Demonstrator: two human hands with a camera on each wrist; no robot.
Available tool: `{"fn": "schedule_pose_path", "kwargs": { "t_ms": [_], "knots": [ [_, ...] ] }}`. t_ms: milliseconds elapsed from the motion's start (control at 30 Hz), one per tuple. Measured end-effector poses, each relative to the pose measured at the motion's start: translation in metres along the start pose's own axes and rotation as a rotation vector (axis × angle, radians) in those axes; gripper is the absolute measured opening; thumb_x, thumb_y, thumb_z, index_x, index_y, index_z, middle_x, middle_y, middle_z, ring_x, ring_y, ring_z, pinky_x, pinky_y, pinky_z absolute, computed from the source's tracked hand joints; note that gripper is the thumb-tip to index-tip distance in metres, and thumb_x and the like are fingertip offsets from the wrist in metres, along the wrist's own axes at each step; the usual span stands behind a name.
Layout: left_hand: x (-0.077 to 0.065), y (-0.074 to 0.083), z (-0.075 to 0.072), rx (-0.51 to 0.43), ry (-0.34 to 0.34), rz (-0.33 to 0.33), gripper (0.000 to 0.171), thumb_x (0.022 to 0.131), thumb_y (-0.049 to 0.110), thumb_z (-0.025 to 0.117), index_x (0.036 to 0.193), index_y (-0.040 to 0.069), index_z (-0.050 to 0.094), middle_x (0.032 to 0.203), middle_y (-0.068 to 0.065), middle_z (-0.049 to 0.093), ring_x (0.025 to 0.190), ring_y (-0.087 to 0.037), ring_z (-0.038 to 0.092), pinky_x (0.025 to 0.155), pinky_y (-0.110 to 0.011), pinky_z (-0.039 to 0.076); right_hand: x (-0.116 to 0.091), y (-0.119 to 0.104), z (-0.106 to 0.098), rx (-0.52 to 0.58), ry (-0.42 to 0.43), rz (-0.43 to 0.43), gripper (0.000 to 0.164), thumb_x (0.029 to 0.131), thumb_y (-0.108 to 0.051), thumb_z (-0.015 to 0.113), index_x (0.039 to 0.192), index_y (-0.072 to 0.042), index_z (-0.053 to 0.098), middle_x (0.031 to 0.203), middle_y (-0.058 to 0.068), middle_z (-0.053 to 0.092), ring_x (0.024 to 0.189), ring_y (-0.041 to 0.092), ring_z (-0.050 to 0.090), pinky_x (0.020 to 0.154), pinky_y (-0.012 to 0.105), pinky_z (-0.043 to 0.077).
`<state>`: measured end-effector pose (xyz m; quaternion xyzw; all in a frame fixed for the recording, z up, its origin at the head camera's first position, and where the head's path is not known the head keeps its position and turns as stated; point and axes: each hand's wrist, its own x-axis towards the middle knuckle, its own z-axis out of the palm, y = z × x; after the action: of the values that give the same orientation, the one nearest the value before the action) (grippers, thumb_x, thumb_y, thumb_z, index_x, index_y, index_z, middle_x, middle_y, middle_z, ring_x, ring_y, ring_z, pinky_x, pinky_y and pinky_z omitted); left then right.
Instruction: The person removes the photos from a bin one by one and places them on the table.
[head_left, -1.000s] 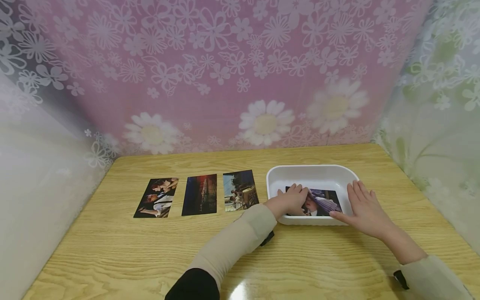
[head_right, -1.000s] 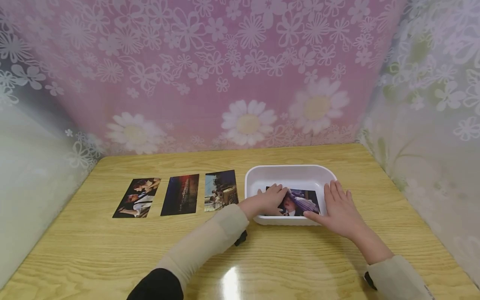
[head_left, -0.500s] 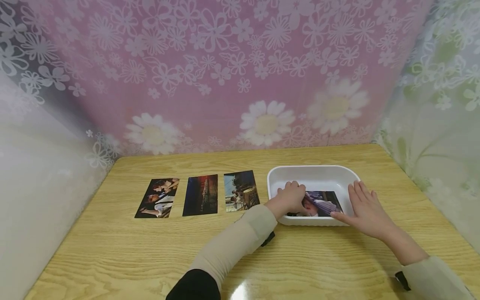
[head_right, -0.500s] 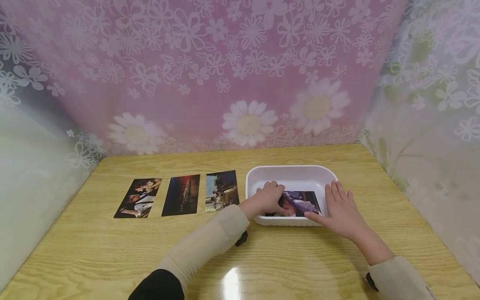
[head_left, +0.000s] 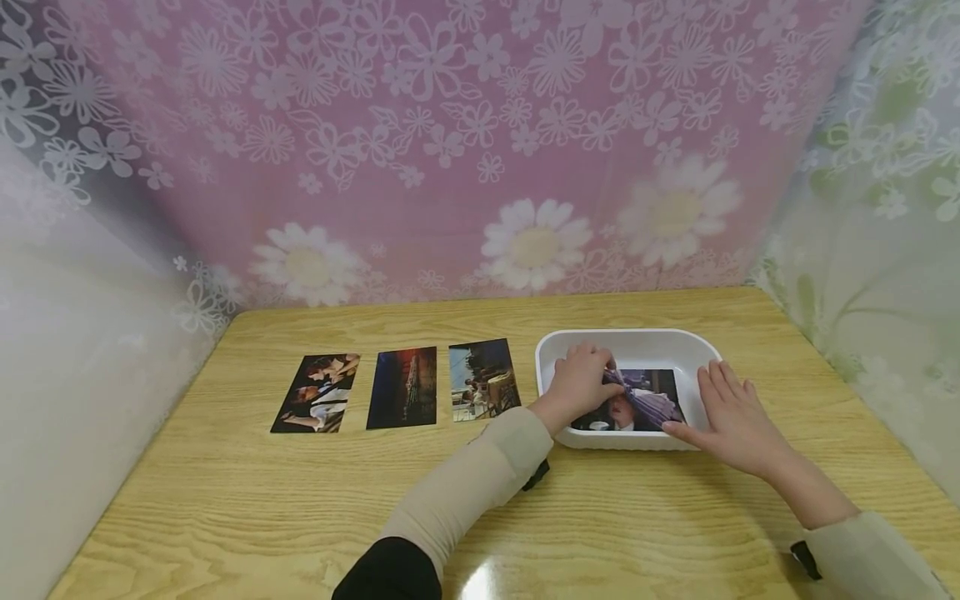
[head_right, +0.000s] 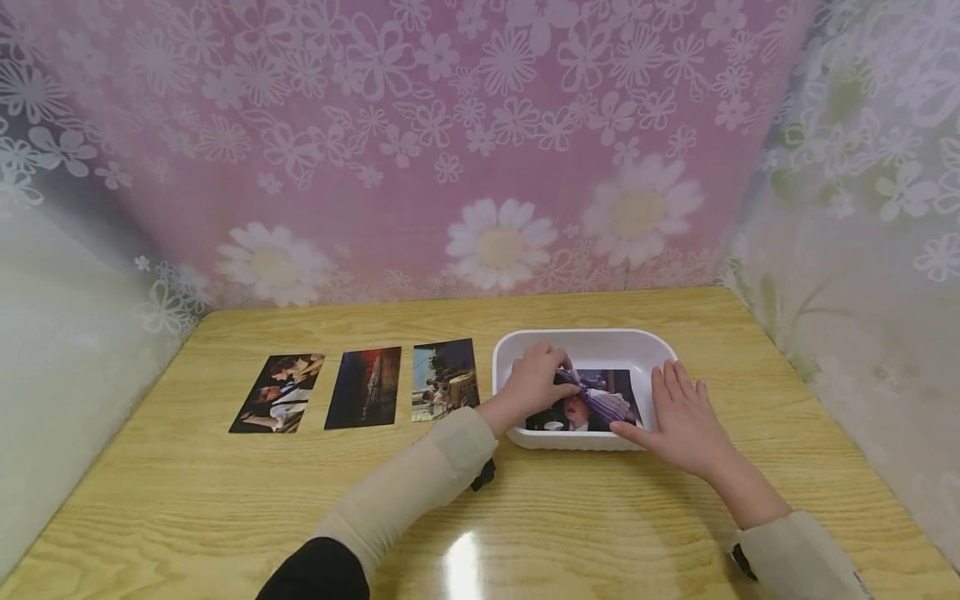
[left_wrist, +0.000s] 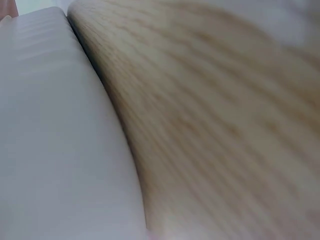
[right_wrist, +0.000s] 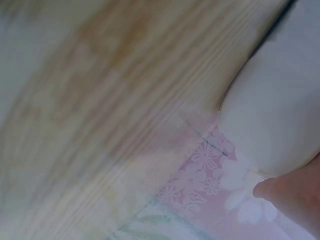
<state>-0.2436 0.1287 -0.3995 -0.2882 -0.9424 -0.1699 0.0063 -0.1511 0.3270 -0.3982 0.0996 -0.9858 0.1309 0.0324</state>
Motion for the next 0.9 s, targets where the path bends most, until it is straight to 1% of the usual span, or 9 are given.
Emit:
{"fn": "schedule_pose_path", "kwargs": {
  "t_ms": [133, 300, 400, 533, 633, 733, 800, 900],
  "knots": [
    [0.000, 0.000, -0.002, -0.036, 0.038, 0.027, 0.020, 0.080, 0.041, 0.062, 0.091, 0.025, 0.059, 0.088, 0.011, 0.050, 0.084, -0.007, 0.047, 0.065, -0.026, 0.038, 0.000, 0.002, 0.001, 0.002, 0.004, -0.001, 0.098, 0.080, -0.051, 0.055, 0.130, 0.021, 0.012, 0.133, 0.041, 0.005, 0.126, 0.046, -0.004, 0.096, 0.060, -0.003],
    [0.001, -0.001, -0.003, -0.155, 0.069, 0.062, 0.012, 0.081, 0.033, 0.063, 0.086, 0.023, 0.059, 0.082, 0.013, 0.056, 0.070, 0.000, 0.050, 0.058, -0.017, 0.038, 0.000, 0.003, 0.000, 0.003, 0.005, -0.002, 0.098, 0.081, -0.051, 0.055, 0.130, 0.021, 0.011, 0.133, 0.041, 0.005, 0.126, 0.046, -0.004, 0.095, 0.061, -0.003],
    [-0.001, -0.002, -0.004, -0.227, 0.118, 0.052, 0.009, 0.083, 0.031, 0.062, 0.085, 0.023, 0.059, 0.080, 0.014, 0.055, 0.065, 0.001, 0.048, 0.053, -0.015, 0.037, 0.000, 0.002, 0.000, 0.005, 0.006, -0.006, 0.098, 0.080, -0.051, 0.055, 0.130, 0.021, 0.011, 0.133, 0.041, 0.005, 0.126, 0.046, -0.004, 0.095, 0.061, -0.003],
    [-0.006, -0.001, -0.007, -0.324, 0.194, 0.042, 0.008, 0.087, 0.027, 0.057, 0.089, 0.020, 0.060, 0.083, 0.011, 0.056, 0.068, 0.001, 0.049, 0.055, -0.014, 0.037, -0.001, 0.001, 0.000, 0.014, 0.014, -0.011, 0.098, 0.080, -0.051, 0.056, 0.130, 0.022, 0.012, 0.133, 0.041, 0.006, 0.126, 0.046, -0.004, 0.095, 0.062, -0.002],
    [-0.011, -0.001, -0.016, -0.372, 0.222, 0.043, 0.011, 0.090, 0.021, 0.053, 0.094, 0.016, 0.061, 0.087, 0.006, 0.056, 0.072, -0.003, 0.050, 0.059, -0.015, 0.038, -0.002, 0.001, 0.001, 0.020, 0.021, -0.015, 0.098, 0.080, -0.050, 0.056, 0.130, 0.022, 0.012, 0.133, 0.042, 0.007, 0.126, 0.046, -0.003, 0.095, 0.062, -0.002],
    [-0.015, -0.005, -0.029, -0.424, 0.255, 0.047, 0.013, 0.091, 0.016, 0.050, 0.097, 0.012, 0.061, 0.090, 0.002, 0.055, 0.076, -0.007, 0.051, 0.062, -0.016, 0.040, -0.001, 0.001, 0.002, 0.017, 0.025, -0.019, 0.098, 0.080, -0.050, 0.056, 0.130, 0.022, 0.012, 0.133, 0.041, 0.007, 0.126, 0.046, -0.003, 0.095, 0.061, -0.002],
    [-0.018, -0.010, -0.037, -0.496, 0.278, 0.050, 0.014, 0.092, 0.013, 0.049, 0.099, 0.009, 0.061, 0.092, -0.002, 0.056, 0.078, -0.009, 0.052, 0.065, -0.017, 0.041, -0.001, 0.001, 0.002, 0.012, 0.023, -0.019, 0.098, 0.081, -0.050, 0.056, 0.130, 0.022, 0.011, 0.133, 0.041, 0.006, 0.126, 0.046, -0.004, 0.095, 0.061, -0.003],
    [-0.026, -0.020, -0.049, -0.660, 0.309, 0.029, 0.015, 0.091, 0.011, 0.050, 0.100, 0.007, 0.061, 0.093, -0.004, 0.058, 0.078, -0.011, 0.053, 0.067, -0.019, 0.043, 0.000, 0.000, 0.000, 0.010, 0.019, -0.014, 0.098, 0.081, -0.051, 0.055, 0.130, 0.022, 0.011, 0.133, 0.041, 0.005, 0.126, 0.045, -0.005, 0.095, 0.061, -0.003]
  ]
}}
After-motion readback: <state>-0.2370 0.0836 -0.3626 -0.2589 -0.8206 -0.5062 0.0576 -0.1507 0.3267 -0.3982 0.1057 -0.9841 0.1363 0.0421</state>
